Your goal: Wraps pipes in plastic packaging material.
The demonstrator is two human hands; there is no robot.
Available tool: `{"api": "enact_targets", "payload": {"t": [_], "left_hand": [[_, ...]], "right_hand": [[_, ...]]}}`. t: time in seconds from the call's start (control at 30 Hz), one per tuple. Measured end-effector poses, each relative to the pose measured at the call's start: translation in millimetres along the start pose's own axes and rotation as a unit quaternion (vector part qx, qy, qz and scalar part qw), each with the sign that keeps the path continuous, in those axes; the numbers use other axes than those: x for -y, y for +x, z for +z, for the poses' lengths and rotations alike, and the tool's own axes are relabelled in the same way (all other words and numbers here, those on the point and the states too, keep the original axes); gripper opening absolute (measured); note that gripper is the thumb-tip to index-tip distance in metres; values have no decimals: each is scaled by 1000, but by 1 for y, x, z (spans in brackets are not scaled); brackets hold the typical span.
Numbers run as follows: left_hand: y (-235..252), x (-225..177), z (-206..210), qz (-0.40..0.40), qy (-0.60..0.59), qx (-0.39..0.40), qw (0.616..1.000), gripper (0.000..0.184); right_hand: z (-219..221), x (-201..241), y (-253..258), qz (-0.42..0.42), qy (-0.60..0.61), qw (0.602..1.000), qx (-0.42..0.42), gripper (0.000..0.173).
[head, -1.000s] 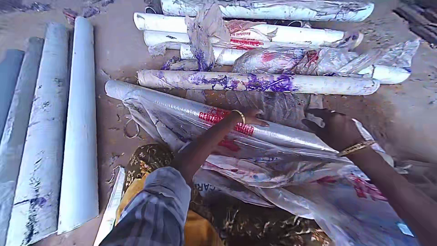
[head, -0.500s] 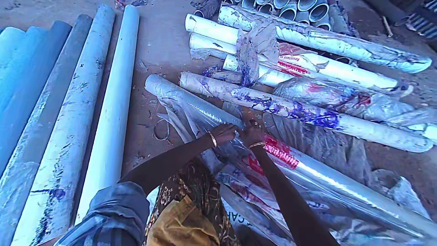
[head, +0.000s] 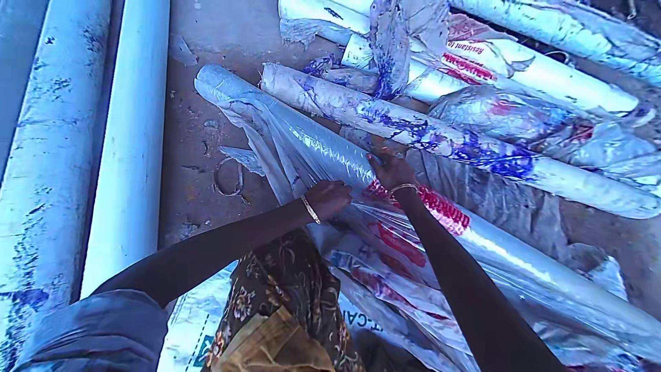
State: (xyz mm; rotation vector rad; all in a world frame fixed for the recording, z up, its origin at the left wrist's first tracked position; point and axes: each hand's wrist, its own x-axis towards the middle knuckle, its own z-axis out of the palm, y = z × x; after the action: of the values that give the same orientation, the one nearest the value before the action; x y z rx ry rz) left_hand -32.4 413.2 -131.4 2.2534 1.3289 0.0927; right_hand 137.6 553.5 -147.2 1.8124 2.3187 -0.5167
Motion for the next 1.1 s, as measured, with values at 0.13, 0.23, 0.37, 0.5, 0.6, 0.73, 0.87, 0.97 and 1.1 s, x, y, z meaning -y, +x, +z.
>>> {"api": "enact_targets", "payload": {"t": [0.13,0.23,0.37,0.5,0.6,0.73,0.87,0.97,1.1], "left_hand": [[0,9,-11,33,-38,-33,998,28],[-6,43,-18,90,73,-184,976,53],[-40,125,-59,-58,122,-140,981,55],[-51,163,-56,-86,91,-154,980,27],[-47,149,-46,-113,85,-220,965,26],[-82,130,4,-185,69,-257,946,24],[-100,99,67,-291,-67,-256,919,28],[-85,107,88,-299,-34,-266,916,27],[-86,105,52,-280,0,-212,936,27]], "right_hand": [[1,2,-4,-3,11,1000,-21,61],[2,4,-6,1,3,999,-32,60],[1,8,-9,12,-20,999,-30,62],[0,9,-9,13,-25,999,-35,57],[2,8,-7,17,-20,999,-42,60],[2,4,-4,19,-2,999,-47,62],[-6,-5,11,22,34,998,-46,66],[-9,-5,18,13,30,998,-61,67],[-13,-9,22,10,24,996,-82,63]]}}
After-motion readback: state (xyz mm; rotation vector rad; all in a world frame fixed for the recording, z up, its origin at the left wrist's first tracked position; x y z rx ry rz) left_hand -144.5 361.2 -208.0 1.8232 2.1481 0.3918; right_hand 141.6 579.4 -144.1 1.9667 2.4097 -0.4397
